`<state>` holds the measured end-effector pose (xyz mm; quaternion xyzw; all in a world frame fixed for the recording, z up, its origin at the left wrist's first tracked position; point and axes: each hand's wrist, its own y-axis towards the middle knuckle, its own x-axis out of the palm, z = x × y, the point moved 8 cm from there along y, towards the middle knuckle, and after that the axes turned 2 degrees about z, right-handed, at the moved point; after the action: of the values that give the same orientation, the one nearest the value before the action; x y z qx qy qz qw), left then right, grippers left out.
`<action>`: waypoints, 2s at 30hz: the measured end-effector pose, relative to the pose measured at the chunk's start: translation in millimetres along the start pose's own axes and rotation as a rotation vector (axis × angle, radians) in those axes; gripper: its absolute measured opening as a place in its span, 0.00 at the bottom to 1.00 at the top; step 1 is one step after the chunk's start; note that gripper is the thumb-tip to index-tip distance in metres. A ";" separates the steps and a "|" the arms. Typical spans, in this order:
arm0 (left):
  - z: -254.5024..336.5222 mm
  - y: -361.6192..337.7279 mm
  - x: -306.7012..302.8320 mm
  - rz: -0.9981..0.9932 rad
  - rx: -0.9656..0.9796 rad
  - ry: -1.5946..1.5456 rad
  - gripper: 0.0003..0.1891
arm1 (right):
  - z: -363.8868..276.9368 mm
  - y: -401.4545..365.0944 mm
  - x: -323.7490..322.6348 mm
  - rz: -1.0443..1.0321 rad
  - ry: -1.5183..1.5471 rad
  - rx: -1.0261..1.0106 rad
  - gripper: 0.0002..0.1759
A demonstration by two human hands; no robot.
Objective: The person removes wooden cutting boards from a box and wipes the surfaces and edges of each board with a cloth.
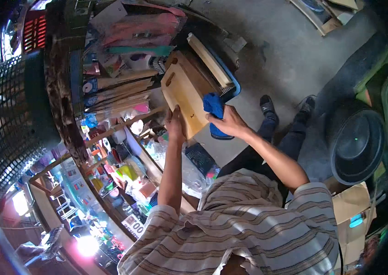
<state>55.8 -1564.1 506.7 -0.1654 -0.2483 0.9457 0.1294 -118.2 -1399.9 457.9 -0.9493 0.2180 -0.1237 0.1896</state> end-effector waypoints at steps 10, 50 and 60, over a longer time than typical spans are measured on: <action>-4.7 52.4 15.1 0.006 0.056 0.303 0.38 | -21.8 64.9 16.6 0.016 -0.129 0.011 0.43; -31.8 61.7 108.3 0.109 0.159 1.263 0.66 | -20.0 -135.4 -224.3 -0.103 0.196 0.085 0.22; -8.3 -49.0 118.7 0.333 0.533 0.734 0.43 | 8.7 -242.3 -333.8 0.003 0.636 0.454 0.29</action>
<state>-41.4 -1480.5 495.5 -0.4866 0.0946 0.8635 0.0930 -318.4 -1041.5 499.6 -0.7973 0.2342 -0.4565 0.3180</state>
